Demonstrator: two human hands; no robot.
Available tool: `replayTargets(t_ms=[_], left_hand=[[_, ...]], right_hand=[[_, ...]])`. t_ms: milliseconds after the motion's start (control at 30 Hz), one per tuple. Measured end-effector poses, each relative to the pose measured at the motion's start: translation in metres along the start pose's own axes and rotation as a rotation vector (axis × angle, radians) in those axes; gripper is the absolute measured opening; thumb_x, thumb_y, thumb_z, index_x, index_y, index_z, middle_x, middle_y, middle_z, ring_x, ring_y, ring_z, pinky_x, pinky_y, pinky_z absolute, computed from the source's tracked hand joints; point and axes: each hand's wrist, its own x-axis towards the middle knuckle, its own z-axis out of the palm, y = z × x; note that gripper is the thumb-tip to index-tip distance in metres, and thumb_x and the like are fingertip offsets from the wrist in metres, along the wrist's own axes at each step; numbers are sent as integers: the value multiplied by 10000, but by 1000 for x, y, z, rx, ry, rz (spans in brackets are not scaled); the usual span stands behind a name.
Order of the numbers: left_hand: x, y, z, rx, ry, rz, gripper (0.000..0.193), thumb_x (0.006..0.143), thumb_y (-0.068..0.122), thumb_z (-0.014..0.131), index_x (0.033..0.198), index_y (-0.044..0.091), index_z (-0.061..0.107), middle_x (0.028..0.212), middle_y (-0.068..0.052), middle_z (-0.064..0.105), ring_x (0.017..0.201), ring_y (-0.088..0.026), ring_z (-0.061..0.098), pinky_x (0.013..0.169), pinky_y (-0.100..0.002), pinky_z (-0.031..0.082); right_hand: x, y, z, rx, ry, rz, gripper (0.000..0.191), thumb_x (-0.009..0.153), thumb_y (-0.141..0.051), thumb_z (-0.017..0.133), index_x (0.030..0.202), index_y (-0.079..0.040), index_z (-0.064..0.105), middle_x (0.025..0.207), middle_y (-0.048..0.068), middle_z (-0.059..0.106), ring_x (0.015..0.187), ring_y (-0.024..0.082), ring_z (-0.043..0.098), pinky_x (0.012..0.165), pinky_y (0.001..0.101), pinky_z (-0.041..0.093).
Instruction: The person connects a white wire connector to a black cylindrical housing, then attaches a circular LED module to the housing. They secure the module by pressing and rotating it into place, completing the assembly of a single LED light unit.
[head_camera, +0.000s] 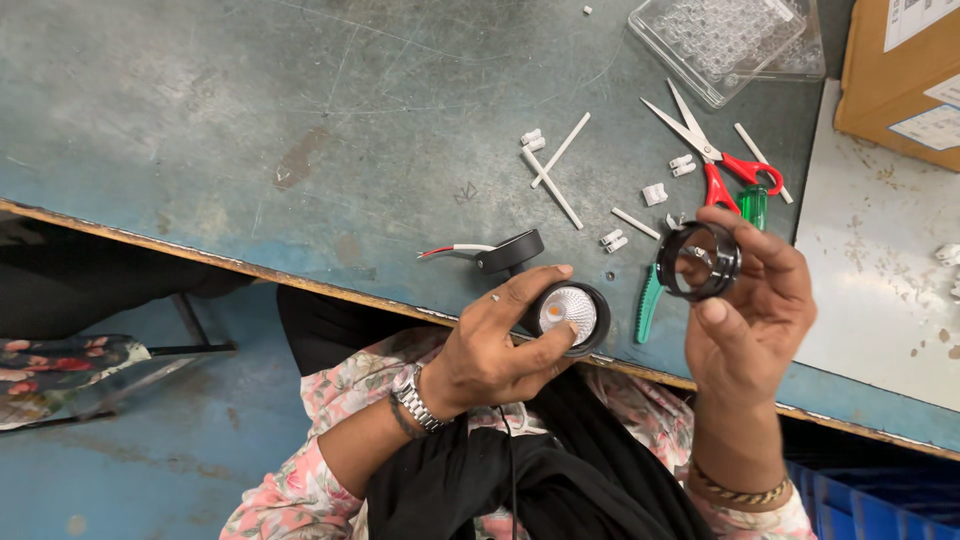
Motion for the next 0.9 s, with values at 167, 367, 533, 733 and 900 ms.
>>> replayTargets(t_ms=[167, 367, 533, 733, 900], left_hand=[[4, 2, -3, 7, 12, 2, 341, 834, 124, 862, 1111, 77, 668, 1399, -257, 558, 1269, -415, 649, 1040, -462, 592], [8, 3, 2, 22, 25, -11, 302, 847, 108, 836, 1093, 73, 666, 1386, -242, 575, 1240, -398, 669, 999, -443, 603], [4, 0, 11, 19, 62, -20, 453, 817, 125, 841, 1192, 124, 588, 1376, -233, 584, 1227, -403, 670, 1004, -458, 596], [0, -9, 22, -226, 179, -57, 837, 905, 178, 889, 1484, 155, 285, 1413, -212, 610, 1279, -377, 687, 1065, -439, 604], [1, -10, 22, -205, 182, -50, 834, 882, 193, 886, 1477, 124, 306, 1389, -205, 617, 1254, -380, 691, 1052, -445, 599]], right_hand=[[11, -35, 13, -138, -166, 62, 451, 924, -31, 819, 1328, 11, 624, 1429, 284, 588, 1236, 251, 672, 1092, 364, 565], [36, -74, 29, -449, -381, 109, 447, 829, 8, 816, 1244, 43, 655, 1299, 245, 640, 1297, 273, 632, 1152, 381, 510], [56, -96, 43, -720, -519, 131, 534, 750, -36, 841, 1249, 24, 661, 1277, 187, 679, 1242, 246, 658, 1055, 340, 530], [68, -104, 69, -1059, -795, 73, 545, 715, -185, 854, 1224, -77, 691, 1232, 104, 697, 1129, 241, 694, 944, 336, 551], [74, -96, 85, -1198, -973, -21, 581, 718, -228, 836, 1257, -95, 664, 1186, 106, 673, 1076, 318, 646, 870, 412, 529]])
